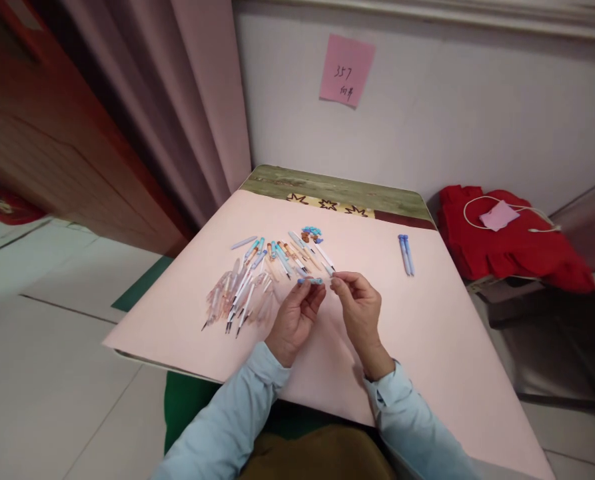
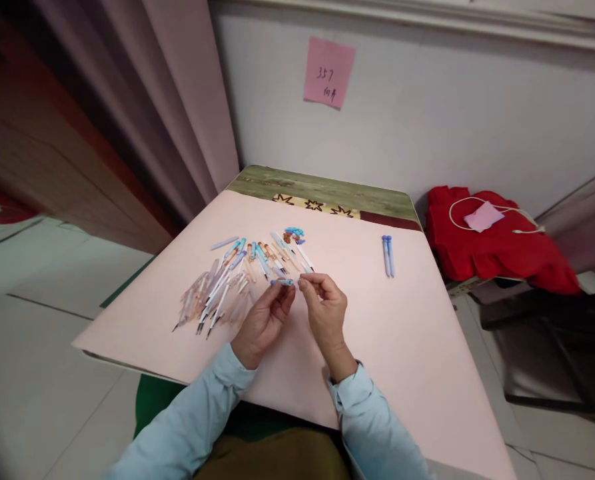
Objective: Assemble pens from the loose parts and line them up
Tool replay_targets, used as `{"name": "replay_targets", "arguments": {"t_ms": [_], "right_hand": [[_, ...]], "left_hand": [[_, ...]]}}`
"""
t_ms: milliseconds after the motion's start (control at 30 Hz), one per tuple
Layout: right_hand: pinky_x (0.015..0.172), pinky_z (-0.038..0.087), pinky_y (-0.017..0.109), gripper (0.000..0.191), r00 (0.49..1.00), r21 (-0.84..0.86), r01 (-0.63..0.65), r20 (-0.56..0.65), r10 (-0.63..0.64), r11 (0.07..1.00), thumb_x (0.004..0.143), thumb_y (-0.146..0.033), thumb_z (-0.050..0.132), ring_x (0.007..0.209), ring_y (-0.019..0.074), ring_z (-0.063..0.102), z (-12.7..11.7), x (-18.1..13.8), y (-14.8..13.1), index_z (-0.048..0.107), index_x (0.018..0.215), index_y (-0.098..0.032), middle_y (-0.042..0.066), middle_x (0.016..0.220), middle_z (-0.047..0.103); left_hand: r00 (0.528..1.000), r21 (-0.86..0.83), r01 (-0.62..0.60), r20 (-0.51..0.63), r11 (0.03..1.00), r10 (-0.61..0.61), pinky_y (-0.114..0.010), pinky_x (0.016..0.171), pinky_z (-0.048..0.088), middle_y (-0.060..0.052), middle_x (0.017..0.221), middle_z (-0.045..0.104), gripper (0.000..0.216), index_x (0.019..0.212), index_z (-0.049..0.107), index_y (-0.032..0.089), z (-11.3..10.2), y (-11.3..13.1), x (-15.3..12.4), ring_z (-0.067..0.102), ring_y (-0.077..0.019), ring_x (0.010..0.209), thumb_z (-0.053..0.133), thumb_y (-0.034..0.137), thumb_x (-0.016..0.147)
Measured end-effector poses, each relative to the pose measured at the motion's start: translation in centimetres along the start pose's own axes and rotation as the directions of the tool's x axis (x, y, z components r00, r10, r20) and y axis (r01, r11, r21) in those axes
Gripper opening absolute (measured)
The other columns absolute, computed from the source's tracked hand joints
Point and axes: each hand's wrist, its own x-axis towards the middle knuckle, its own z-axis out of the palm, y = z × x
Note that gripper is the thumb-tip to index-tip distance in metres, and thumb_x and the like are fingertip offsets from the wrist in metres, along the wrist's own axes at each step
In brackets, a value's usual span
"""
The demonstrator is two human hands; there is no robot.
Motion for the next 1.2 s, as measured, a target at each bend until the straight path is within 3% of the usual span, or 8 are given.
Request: {"name": "replay_targets", "arguments": {"t_ms": [300,500,733,933,1200], "right_hand": [[0.071,0.054,0.029,0.011,0.970,-0.256,0.242,0.032,-0.242,0.936,0.090,-0.028,0.064,0.075,0.0149,0.064,0.0,-0.7,-0.6,0.070,0.092,-0.020,0.003,0.086,0.070],[0.078,0.056,0.033,0.012,0.904,-0.398,0.428,0.179,-0.388,0.811,0.091,-0.027,0.061,0.085,0.0189,0.069,-0.2,-1.1,-0.7,0.073,0.093,-0.024,0.005,0.090,0.073],[0.079,0.056,0.034,0.019,0.919,-0.426,0.390,0.234,-0.317,0.816,0.093,-0.031,0.057,0.086,0.0202,0.070,0.1,-1.2,-0.8,0.075,0.092,-0.025,0.006,0.090,0.074],[0.076,0.056,0.033,0.019,0.916,-0.365,0.397,0.211,-0.341,0.842,0.091,-0.028,0.060,0.081,0.0190,0.069,0.0,-1.5,-1.0,0.073,0.105,-0.025,0.006,0.093,0.074],[0.077,0.054,0.033,0.022,0.962,-0.374,0.232,-0.047,-0.268,0.898,0.094,-0.033,0.053,0.082,0.0194,0.068,-1.4,-0.2,-1.1,0.073,0.097,-0.021,0.006,0.091,0.073]], "left_hand": [[1.000,-0.032,0.007,-0.012,0.999,-0.008,-0.024,0.078,0.061,-0.008,0.082,0.074,0.017,0.084,0.069,0.009,0.7,-0.2,-1.2,0.073,-0.0135,0.076,0.054,0.003,0.092],[0.994,-0.096,0.083,-0.059,0.992,-0.089,-0.020,0.072,0.059,-0.007,0.077,0.073,0.021,0.081,0.068,0.009,0.0,-0.6,-1.7,0.071,-0.0114,0.071,0.051,0.006,0.094],[0.986,-0.107,0.148,-0.058,0.983,-0.154,-0.016,0.055,0.055,-0.006,0.071,0.070,0.018,0.082,0.068,0.008,-0.9,-0.2,-1.7,0.066,-0.0094,0.061,0.054,0.008,0.093],[0.985,-0.105,0.170,-0.001,0.980,-0.171,-0.016,0.052,0.053,-0.007,0.074,0.069,0.016,0.086,0.068,0.006,-0.9,0.1,-1.9,0.064,-0.0088,0.059,0.055,0.010,0.094],[0.973,-0.094,0.232,0.034,0.968,-0.230,-0.014,0.049,0.050,-0.006,0.077,0.067,0.015,0.084,0.066,0.008,-0.8,-0.3,-2.5,0.060,-0.0072,0.058,0.056,0.013,0.094]]}}
